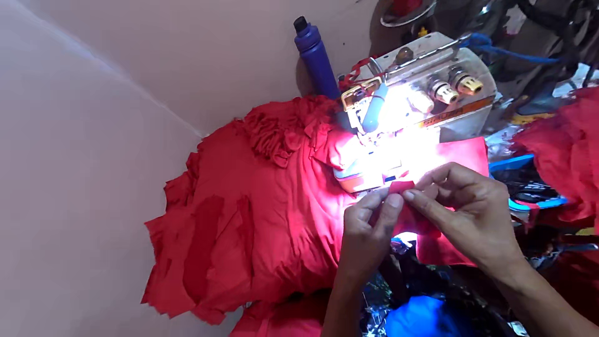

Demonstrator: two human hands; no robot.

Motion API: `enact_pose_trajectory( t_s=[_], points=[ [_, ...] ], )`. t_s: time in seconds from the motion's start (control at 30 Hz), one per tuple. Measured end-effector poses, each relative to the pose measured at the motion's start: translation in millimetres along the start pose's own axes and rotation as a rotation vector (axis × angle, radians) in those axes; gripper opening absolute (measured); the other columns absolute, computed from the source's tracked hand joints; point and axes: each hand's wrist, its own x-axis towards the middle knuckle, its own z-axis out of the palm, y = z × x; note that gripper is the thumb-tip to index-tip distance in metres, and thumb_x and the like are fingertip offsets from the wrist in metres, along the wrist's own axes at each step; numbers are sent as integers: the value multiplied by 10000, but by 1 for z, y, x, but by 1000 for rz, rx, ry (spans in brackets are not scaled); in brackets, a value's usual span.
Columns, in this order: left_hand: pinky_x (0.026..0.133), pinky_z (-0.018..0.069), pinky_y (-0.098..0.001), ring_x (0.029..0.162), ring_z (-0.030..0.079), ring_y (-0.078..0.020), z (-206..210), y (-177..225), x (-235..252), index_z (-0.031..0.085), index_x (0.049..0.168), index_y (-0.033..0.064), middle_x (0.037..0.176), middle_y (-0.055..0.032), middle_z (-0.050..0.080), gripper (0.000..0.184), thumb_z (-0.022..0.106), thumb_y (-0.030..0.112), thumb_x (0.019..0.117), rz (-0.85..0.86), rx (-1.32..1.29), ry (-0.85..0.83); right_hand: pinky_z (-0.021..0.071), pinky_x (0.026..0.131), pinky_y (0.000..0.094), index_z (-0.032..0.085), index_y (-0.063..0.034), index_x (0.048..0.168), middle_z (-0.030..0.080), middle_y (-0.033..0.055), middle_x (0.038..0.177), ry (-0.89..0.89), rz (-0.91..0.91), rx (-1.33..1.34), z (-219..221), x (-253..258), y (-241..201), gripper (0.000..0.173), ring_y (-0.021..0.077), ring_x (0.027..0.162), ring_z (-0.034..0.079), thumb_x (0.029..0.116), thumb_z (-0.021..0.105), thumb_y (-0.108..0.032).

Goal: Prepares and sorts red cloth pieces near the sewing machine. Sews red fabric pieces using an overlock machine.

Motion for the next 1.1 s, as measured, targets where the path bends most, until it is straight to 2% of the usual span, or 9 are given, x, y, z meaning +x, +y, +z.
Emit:
enact_pose_trajectory(
  t_s=[0.1,0.2,0.33,0.43,0.57,0.73,0.87,0.97,1.1],
  points=[
    [831,591,-213,872,703,-19,-13,0,-8,729,1049,-35,917,-12,748,158,696,39,915,14,-1,-1,457,520,81,601,-103,1046,566,-140,631,-36,44,-10,12,-5,-1,212,-82,530,517,879,720,-156],
    [769,570,-173,810,674,21,-38,0,-8,736,947,-38,846,14,730,112,635,12,952,112,128,-85,484,523,99,592,-143,1180,605,-140,628,-229,157,120,13,-9,-5,288,-68,528,554,914,697,-166],
    [808,554,-151,864,660,45,-76,17,-7,735,966,-34,904,17,732,170,607,74,996,267,280,-273,427,531,58,660,-145,1118,599,-189,657,-594,248,307,13,-7,-8,189,-125,571,518,931,681,-164],
    [813,557,-155,880,659,32,-92,29,0,732,955,-12,908,18,726,174,626,117,1002,350,295,-301,405,546,38,661,-128,1051,579,-220,684,-671,250,371,19,-10,-11,133,-154,607,495,922,688,-142],
    [739,568,-155,818,660,21,-99,36,17,752,954,45,878,59,714,98,683,115,948,338,303,-240,557,640,109,690,-91,1024,705,-142,781,-592,292,391,26,-15,-3,97,-68,704,660,930,666,-95],
    [759,554,-173,836,659,-6,-87,0,63,740,982,-7,921,-3,717,99,712,0,886,290,336,-159,477,608,83,747,-68,934,669,-87,796,-349,259,-4,34,-13,23,199,-108,680,576,918,693,-260],
    [653,542,-319,715,641,-156,-62,-45,85,707,1066,1,899,-118,703,201,765,22,875,114,518,-24,534,718,186,744,-1,998,709,27,869,-195,369,-121,42,-2,51,182,-2,746,639,929,681,-156],
    [766,548,-488,823,685,-281,-47,-73,97,712,1159,21,966,-164,721,260,733,117,919,123,713,55,581,718,245,708,50,1058,713,77,835,-211,436,-174,46,-1,62,219,67,716,686,997,600,-131],
    [807,472,-527,978,638,-349,-30,-82,96,739,1049,18,1028,-171,686,215,746,158,887,343,971,211,571,705,249,676,47,1128,694,35,801,-206,476,-192,44,-7,53,264,52,695,666,978,625,-164]
  ],
)
